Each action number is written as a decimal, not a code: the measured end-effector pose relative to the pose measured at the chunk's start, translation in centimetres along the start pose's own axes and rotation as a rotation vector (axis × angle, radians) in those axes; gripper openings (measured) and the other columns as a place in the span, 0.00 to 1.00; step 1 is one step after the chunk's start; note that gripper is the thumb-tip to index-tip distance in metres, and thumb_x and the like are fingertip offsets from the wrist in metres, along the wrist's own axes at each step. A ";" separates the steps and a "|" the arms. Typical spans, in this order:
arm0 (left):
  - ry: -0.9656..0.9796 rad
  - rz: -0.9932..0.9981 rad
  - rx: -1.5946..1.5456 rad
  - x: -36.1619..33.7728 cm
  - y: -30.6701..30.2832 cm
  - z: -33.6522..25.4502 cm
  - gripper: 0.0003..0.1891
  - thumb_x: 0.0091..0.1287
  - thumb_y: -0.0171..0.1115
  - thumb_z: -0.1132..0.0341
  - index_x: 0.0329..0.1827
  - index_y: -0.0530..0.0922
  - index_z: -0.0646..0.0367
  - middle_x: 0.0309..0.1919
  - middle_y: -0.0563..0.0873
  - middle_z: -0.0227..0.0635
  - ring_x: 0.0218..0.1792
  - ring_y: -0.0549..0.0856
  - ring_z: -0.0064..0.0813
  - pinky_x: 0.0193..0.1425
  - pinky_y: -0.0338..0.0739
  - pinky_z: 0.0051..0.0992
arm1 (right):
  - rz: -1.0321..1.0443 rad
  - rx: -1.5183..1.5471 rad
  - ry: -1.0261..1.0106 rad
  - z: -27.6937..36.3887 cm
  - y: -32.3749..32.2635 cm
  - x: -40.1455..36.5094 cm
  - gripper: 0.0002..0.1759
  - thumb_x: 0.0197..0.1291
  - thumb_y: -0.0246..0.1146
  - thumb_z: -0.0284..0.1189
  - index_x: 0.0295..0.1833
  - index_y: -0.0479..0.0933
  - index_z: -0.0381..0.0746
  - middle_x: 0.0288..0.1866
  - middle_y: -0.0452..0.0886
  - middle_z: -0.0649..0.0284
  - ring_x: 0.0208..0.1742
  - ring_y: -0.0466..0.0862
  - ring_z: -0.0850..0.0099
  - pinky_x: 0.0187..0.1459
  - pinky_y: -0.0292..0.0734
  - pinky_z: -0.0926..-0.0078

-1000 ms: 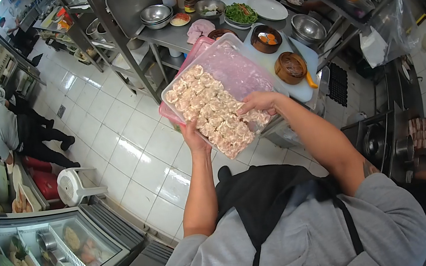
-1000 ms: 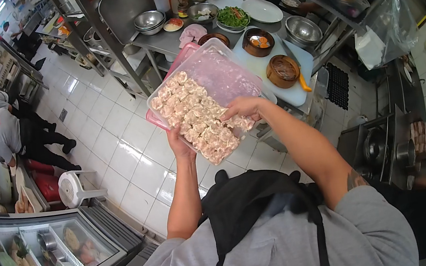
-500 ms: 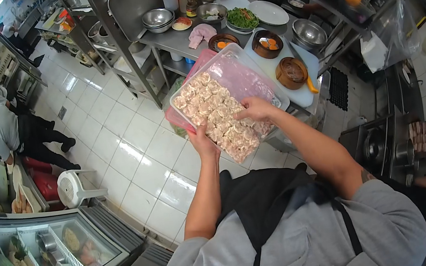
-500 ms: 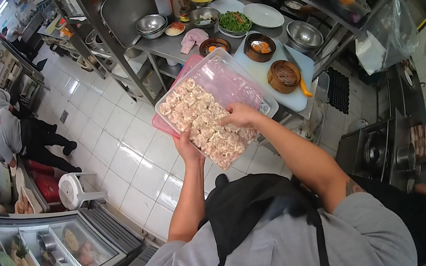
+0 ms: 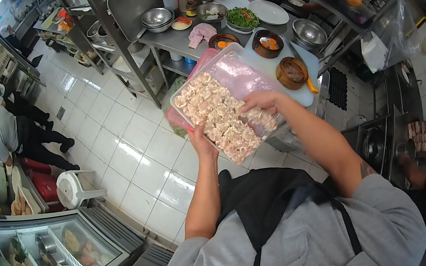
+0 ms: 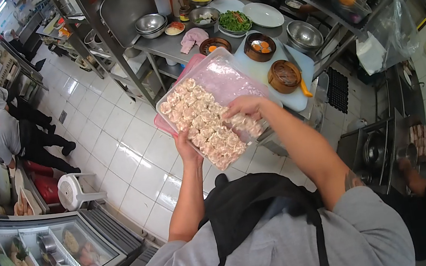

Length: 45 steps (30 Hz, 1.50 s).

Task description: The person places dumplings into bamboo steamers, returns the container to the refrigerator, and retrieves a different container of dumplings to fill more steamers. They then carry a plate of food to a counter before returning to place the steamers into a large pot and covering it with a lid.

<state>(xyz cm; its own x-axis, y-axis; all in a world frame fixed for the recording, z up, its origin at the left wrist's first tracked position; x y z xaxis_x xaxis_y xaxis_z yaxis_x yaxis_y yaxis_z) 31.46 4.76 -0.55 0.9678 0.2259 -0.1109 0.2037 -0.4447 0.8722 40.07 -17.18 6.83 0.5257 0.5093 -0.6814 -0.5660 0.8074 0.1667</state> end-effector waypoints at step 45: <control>-0.105 -0.105 0.103 1.9 1.1 0.7 0.32 0.65 0.47 0.58 0.71 0.63 0.67 0.64 0.76 0.51 0.63 0.78 0.49 0.69 0.72 0.46 | -0.284 -0.040 -0.272 2.8 -6.7 -3.7 0.19 0.59 0.70 0.26 0.54 0.74 0.33 0.47 0.80 0.60 0.45 0.84 0.71 0.41 0.86 0.70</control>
<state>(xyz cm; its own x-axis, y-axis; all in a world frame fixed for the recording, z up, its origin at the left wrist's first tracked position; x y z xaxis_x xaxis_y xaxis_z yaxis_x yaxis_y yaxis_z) 33.60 4.08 -0.19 0.9496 0.1865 -0.2521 0.3129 -0.5114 0.8003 43.70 -23.61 10.27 0.8111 0.3315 -0.4819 -0.3950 0.9181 -0.0331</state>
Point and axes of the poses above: each hand's wrist, its own x-axis towards the middle knuckle, its own y-axis out of the palm, z = x × y, the point moved 1 cm from there along x, towards the middle knuckle
